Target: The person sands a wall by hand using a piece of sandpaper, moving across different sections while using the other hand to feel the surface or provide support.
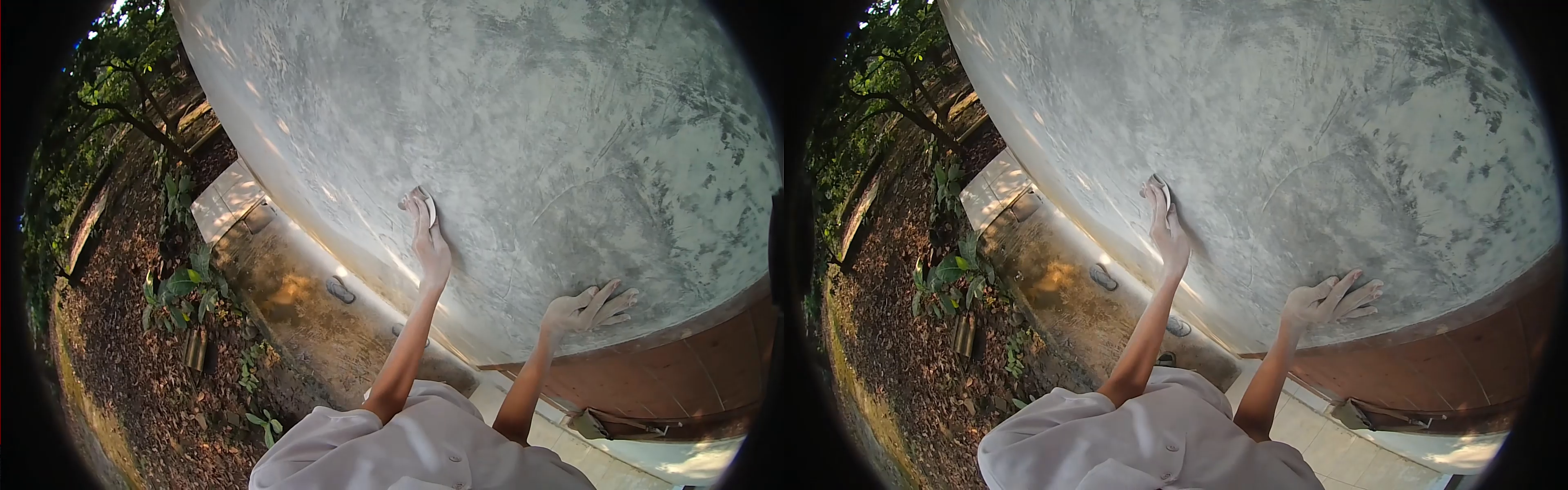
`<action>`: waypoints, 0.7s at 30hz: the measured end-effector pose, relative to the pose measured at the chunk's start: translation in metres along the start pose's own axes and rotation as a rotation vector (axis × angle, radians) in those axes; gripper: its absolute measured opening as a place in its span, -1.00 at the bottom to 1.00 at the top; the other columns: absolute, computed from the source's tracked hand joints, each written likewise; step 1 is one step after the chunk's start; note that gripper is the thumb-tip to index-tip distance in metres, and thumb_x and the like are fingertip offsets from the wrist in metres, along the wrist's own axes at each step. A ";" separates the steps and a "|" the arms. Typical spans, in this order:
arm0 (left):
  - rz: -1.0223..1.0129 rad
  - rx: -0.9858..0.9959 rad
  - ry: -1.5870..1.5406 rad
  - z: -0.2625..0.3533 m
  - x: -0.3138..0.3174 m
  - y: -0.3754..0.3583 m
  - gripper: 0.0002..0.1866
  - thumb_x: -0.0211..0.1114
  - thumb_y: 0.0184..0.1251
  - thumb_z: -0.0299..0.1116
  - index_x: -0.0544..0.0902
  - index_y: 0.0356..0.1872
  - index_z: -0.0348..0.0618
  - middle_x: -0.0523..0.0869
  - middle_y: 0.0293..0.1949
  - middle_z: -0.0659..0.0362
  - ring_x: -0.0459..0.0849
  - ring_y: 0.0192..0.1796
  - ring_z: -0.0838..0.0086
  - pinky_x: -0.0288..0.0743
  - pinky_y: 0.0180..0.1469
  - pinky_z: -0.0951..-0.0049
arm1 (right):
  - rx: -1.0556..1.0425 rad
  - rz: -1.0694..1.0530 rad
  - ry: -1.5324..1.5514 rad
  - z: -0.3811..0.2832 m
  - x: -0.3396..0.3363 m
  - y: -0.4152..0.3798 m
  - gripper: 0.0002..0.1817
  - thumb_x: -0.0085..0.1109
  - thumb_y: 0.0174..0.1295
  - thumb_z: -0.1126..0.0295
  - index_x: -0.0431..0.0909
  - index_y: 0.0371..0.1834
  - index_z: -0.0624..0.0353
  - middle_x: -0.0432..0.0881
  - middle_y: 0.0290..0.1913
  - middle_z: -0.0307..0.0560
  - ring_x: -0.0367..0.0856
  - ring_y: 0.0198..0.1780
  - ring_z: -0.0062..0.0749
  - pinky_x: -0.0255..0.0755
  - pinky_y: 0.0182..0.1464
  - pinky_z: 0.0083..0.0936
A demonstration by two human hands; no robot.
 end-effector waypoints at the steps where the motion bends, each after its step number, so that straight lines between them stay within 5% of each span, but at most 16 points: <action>1: 0.007 0.017 0.012 -0.006 -0.001 -0.002 -0.49 -0.05 0.53 -0.56 0.27 0.47 -0.27 0.14 0.54 -0.13 0.00 0.59 0.02 0.04 0.54 0.18 | 0.009 -0.002 0.002 -0.001 -0.001 0.001 -0.51 -0.24 0.57 0.20 0.38 0.42 0.22 0.18 0.54 0.20 0.02 0.59 0.08 -0.30 0.54 0.22; 5: 0.200 -0.059 0.018 -0.029 -0.024 0.053 -0.54 -0.03 0.54 -0.50 0.34 0.39 -0.42 0.28 0.48 -0.16 0.16 0.56 0.09 0.13 0.50 0.27 | 0.009 -0.002 0.007 0.001 -0.002 0.001 -0.50 -0.25 0.57 0.18 0.40 0.40 0.22 0.18 0.54 0.18 0.05 0.58 0.07 -0.27 0.54 0.22; 8: 0.215 -0.137 -0.008 -0.114 -0.048 0.101 -0.53 -0.04 0.53 -0.52 0.31 0.41 -0.41 0.30 0.47 -0.15 0.19 0.55 0.08 0.13 0.48 0.29 | 0.012 0.019 0.016 -0.001 -0.002 0.001 -0.50 -0.27 0.57 0.17 0.42 0.38 0.23 0.18 0.53 0.20 0.05 0.58 0.08 -0.26 0.54 0.21; 10: 0.205 -0.454 -0.116 -0.170 -0.060 0.108 -0.52 -0.04 0.54 -0.47 0.29 0.41 -0.44 0.32 0.46 -0.14 0.23 0.52 0.09 0.11 0.49 0.31 | 0.012 0.025 0.016 -0.003 0.000 -0.002 -0.49 -0.27 0.57 0.16 0.43 0.38 0.23 0.18 0.53 0.20 0.05 0.58 0.08 -0.27 0.54 0.21; 11: 0.209 -0.462 -0.111 -0.179 -0.058 0.095 -0.52 -0.04 0.54 -0.47 0.29 0.41 -0.44 0.32 0.46 -0.14 0.23 0.52 0.09 0.11 0.49 0.31 | 0.017 0.041 0.014 -0.004 0.000 -0.004 -0.49 -0.28 0.57 0.16 0.44 0.37 0.24 0.18 0.53 0.21 0.05 0.58 0.09 -0.27 0.54 0.21; 17: 0.171 -0.390 -0.070 -0.098 -0.011 -0.055 -0.49 -0.06 0.55 -0.46 0.24 0.45 -0.40 0.20 0.51 -0.13 0.04 0.60 0.11 -0.04 0.56 0.27 | 0.038 0.046 -0.006 -0.014 0.002 -0.002 -0.47 -0.29 0.57 0.16 0.39 0.40 0.26 0.12 0.56 0.23 -0.03 0.60 0.09 -0.33 0.53 0.22; 21: 0.177 -0.340 0.014 -0.125 -0.021 -0.034 -0.52 -0.04 0.54 -0.44 0.30 0.41 -0.43 0.23 0.49 -0.17 0.13 0.57 0.14 -0.01 0.54 0.35 | 0.066 0.007 0.023 -0.014 0.002 -0.005 -0.47 -0.28 0.56 0.17 0.36 0.42 0.27 0.07 0.57 0.23 -0.08 0.61 0.10 -0.36 0.53 0.23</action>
Point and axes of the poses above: each hand's wrist, its own y-axis towards the middle knuckle, its own x-axis out of the palm, z = x × y, the point moved 4 cm from there along y, towards the middle knuckle
